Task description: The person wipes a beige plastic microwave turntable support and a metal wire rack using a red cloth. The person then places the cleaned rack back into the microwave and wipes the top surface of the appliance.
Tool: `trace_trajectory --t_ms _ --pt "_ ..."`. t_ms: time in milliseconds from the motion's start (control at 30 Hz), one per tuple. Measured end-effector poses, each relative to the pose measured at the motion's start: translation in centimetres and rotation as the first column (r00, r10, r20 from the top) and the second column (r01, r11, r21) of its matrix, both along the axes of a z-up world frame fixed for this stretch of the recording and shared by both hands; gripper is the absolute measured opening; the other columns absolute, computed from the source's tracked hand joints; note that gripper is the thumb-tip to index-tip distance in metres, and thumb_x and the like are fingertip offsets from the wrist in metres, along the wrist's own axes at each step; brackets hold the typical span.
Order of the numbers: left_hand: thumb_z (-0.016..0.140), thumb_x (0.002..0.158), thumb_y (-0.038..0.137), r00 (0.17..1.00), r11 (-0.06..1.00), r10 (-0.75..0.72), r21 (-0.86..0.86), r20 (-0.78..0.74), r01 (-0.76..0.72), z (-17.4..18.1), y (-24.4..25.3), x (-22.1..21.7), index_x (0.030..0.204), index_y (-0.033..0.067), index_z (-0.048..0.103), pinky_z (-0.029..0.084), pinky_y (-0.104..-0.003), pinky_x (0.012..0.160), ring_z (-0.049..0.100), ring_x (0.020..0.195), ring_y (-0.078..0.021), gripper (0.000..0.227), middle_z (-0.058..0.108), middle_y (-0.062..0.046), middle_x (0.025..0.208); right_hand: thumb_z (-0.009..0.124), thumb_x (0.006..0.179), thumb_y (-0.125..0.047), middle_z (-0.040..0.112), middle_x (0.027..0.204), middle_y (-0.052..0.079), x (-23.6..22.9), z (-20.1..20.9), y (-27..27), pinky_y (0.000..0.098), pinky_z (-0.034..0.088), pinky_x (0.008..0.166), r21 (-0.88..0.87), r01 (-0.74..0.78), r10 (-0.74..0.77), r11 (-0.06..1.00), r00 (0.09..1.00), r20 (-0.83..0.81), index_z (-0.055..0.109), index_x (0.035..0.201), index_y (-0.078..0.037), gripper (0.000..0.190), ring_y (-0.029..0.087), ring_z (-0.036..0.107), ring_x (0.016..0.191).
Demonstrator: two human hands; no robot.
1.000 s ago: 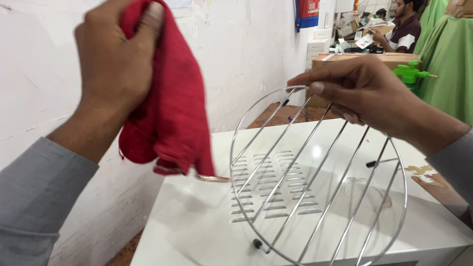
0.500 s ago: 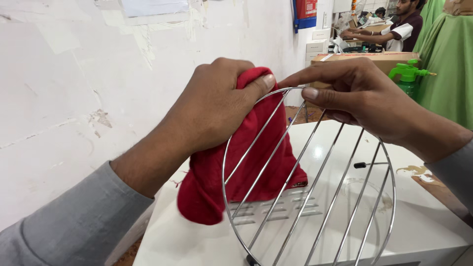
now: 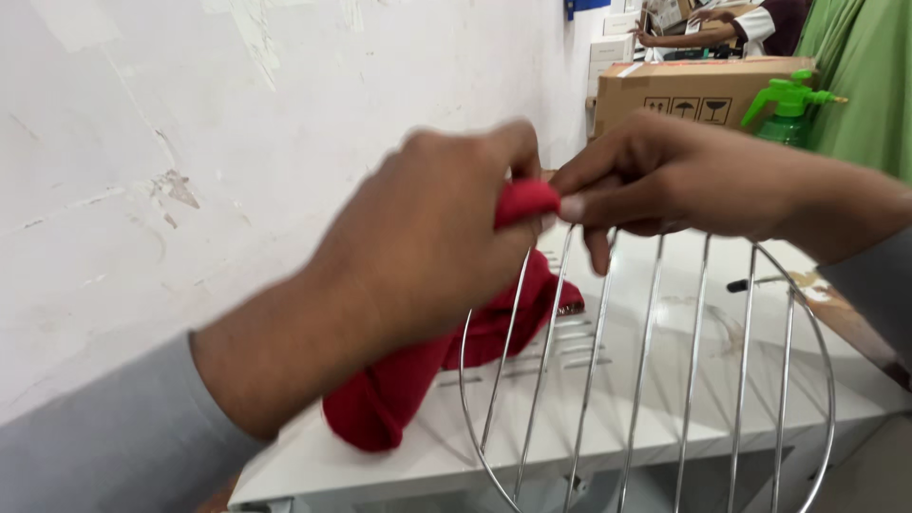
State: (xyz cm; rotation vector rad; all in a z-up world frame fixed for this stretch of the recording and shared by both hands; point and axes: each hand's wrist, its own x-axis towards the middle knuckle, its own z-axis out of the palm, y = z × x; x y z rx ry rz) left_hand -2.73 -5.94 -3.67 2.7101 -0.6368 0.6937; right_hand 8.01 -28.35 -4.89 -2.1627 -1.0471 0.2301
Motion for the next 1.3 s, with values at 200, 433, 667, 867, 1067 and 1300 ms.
trace_trajectory --t_ms 200,433,667,867,1067,1300 --pt "0.068 0.094 0.040 0.994 0.999 -0.041 0.011 -0.100 0.043 -4.9 0.7 -3.6 0.111 0.0058 0.062 0.055 -0.045 0.068 0.070 0.077 -0.0305 0.039 0.064 -0.013 0.096 0.071 0.098 -0.017 0.078 0.074 0.004 -1.5 -2.2 2.4 0.0255 0.059 0.060 -0.044 -0.153 0.154 0.987 0.988 0.009 0.077 0.108 -0.003 0.018 0.008 0.077 0.064" --pt "0.065 0.094 0.033 0.971 0.972 -0.232 -0.046 -0.064 0.230 -9.0 3.1 -7.3 0.116 0.0115 0.066 0.053 -0.039 0.062 0.064 0.079 -0.0241 0.031 0.055 -0.010 0.092 0.074 0.095 -0.022 0.074 0.069 0.003 -3.1 -2.5 2.6 0.0265 0.056 0.062 -0.077 -0.147 0.143 0.986 0.988 -0.062 0.077 0.095 -0.003 0.020 0.009 0.069 0.065" --pt "0.063 0.096 0.027 0.979 0.979 -0.205 0.007 0.005 0.205 -8.0 3.1 -4.4 0.104 0.0075 0.065 0.051 -0.046 0.061 0.063 0.075 -0.0300 0.021 0.058 -0.011 0.087 0.070 0.092 -0.026 0.072 0.070 0.004 -3.3 -2.3 3.2 0.0279 0.054 0.060 -0.112 0.064 -0.061 0.992 0.998 0.023 0.079 0.095 -0.009 0.019 0.009 0.064 0.064" --pt "0.054 0.101 0.041 0.986 0.995 0.053 0.095 -0.157 -0.038 -5.2 2.5 -1.5 0.103 0.0084 0.063 0.056 -0.041 0.067 0.063 0.077 -0.0259 0.034 0.059 -0.009 0.091 0.070 0.094 -0.035 0.070 0.067 0.003 -3.3 -1.5 3.8 0.0315 0.046 0.058 -0.137 0.320 -0.289 0.937 0.935 0.206 0.081 0.102 -0.013 0.026 0.010 0.059 0.061" --pt "0.051 0.102 0.028 0.951 0.994 -0.101 -0.061 -0.291 0.087 -7.1 5.9 -4.0 0.130 0.0089 0.063 0.052 -0.042 0.078 0.069 0.093 -0.0263 0.036 0.059 -0.009 0.108 0.071 0.093 -0.038 0.071 0.073 0.003 -3.2 -1.6 5.0 0.0321 0.048 0.061 -0.230 0.428 -0.373 0.874 0.895 0.245 0.083 0.102 -0.016 0.027 0.012 0.061 0.063" --pt "0.062 0.093 0.020 0.961 0.984 -0.177 -0.071 -0.212 0.166 -8.2 6.9 -4.9 0.122 0.0131 0.069 0.055 -0.039 0.080 0.071 0.093 -0.0259 0.030 0.065 -0.008 0.108 0.072 0.091 -0.042 0.071 0.075 0.002 -3.8 -1.5 5.5 0.0335 0.056 0.065 -0.233 0.472 -0.379 0.850 0.856 0.351 0.080 0.106 -0.017 0.030 0.015 0.065 0.070"
